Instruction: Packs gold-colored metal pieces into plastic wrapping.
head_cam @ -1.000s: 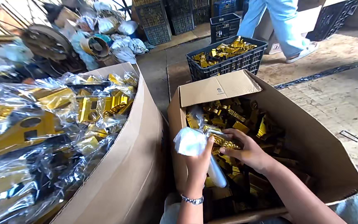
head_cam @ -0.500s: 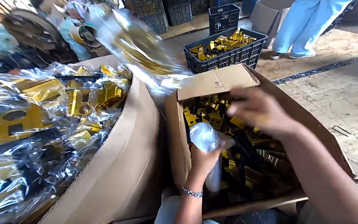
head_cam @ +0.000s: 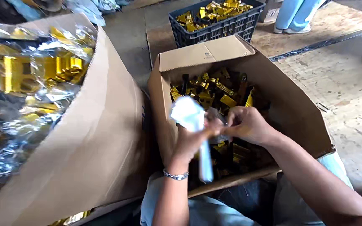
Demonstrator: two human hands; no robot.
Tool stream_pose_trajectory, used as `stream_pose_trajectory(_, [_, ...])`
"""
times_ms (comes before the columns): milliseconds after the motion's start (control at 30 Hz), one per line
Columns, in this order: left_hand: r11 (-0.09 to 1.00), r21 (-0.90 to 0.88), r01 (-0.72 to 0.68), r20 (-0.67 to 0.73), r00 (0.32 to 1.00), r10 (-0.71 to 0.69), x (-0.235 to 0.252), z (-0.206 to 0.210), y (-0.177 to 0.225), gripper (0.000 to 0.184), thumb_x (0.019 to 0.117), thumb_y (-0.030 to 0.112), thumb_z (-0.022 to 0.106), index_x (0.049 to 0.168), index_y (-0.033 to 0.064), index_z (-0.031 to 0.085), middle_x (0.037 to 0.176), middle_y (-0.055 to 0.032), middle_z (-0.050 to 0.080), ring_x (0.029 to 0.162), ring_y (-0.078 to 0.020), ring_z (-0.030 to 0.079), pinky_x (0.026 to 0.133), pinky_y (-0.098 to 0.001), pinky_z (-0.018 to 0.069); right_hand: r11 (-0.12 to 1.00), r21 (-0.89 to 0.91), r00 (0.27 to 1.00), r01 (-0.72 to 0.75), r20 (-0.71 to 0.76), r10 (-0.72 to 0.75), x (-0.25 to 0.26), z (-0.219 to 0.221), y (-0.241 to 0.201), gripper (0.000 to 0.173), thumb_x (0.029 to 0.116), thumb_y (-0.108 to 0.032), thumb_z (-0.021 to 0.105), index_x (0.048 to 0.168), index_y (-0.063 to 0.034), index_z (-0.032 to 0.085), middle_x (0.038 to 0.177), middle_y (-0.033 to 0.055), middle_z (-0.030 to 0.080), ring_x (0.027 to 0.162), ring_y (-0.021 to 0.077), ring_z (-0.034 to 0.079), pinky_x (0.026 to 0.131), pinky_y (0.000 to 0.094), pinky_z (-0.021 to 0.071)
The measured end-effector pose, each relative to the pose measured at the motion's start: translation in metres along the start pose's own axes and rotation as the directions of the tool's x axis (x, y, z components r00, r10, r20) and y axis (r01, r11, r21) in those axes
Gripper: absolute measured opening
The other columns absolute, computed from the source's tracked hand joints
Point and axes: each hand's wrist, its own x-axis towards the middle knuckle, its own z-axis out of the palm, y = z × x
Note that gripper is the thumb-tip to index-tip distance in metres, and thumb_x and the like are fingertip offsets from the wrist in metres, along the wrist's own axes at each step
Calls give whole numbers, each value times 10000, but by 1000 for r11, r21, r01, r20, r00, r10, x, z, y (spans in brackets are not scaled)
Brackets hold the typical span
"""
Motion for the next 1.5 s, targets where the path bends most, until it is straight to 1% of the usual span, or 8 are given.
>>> stream_pose_trajectory(267, [939,295,-178,-96,972,215,9,-5,-12,270,782,-17,732,1033,21,639,830,39,649,758,-10,634,694,-192,551,988,-65,988,-141,60,145,2,-47,22,150,861,-8,755,877,-46,611,741,46,697,614,117,684,596,272,606])
stream_pose_trajectory(400, [899,386,-205,-143,950,278,11,-3,-17,353,823,50,733,1141,-42,612,951,-16,737,861,-25,699,796,-239,591,734,-649,750,-200,381,541,-5,-21,86,535,980,-431,674,1304,-6,673,1410,310,533,1295,477,520,1049,664,414])
stream_pose_trajectory(600, [880,385,-279,-199,906,374,13,-2,-24,408,764,104,836,1080,-54,632,901,-1,698,826,25,667,793,-185,574,364,-930,496,50,340,799,8,-2,89,441,969,-193,699,1199,175,621,1452,364,437,1314,530,480,1036,656,428])
stream_pose_trajectory(800, [851,475,-222,-202,914,351,13,-6,-22,353,840,105,771,1078,-124,644,925,-86,719,870,28,668,839,-166,548,791,-606,981,-79,92,169,-12,-50,54,396,922,71,583,1301,-9,665,1412,242,542,1260,377,566,1023,487,503])
stream_pose_trajectory(900, [869,462,-177,-223,925,307,10,-9,-21,343,848,98,761,1068,-140,648,935,-111,719,888,15,670,855,-164,542,991,134,985,-26,-163,47,-32,-64,41,511,948,-51,462,1455,-73,514,1429,46,579,1209,120,622,946,299,566])
stream_pose_trajectory(1000, [853,467,-233,-195,914,356,11,-5,-24,342,823,97,779,1037,-142,657,923,-120,731,880,6,687,854,-167,552,838,545,996,-18,-63,62,-36,-63,39,768,887,-474,687,1523,-220,340,1236,4,666,995,193,708,810,388,622])
stream_pose_trajectory(1133, [815,486,-316,-143,891,431,8,-4,-26,354,802,90,787,1020,-158,659,919,-149,737,883,-27,704,861,-188,561,882,472,977,7,-192,95,-21,-33,25,469,894,-224,683,1289,-124,450,892,-22,690,663,81,656,630,231,576])
stream_pose_trajectory(1500, [994,101,-49,-300,951,77,1,10,-5,395,818,46,764,1134,-115,590,895,-68,676,754,-40,653,717,-215,573,932,-287,969,221,-44,-244,5,-13,32,442,842,-349,769,1127,-13,738,1365,131,575,1275,110,522,1047,241,456])
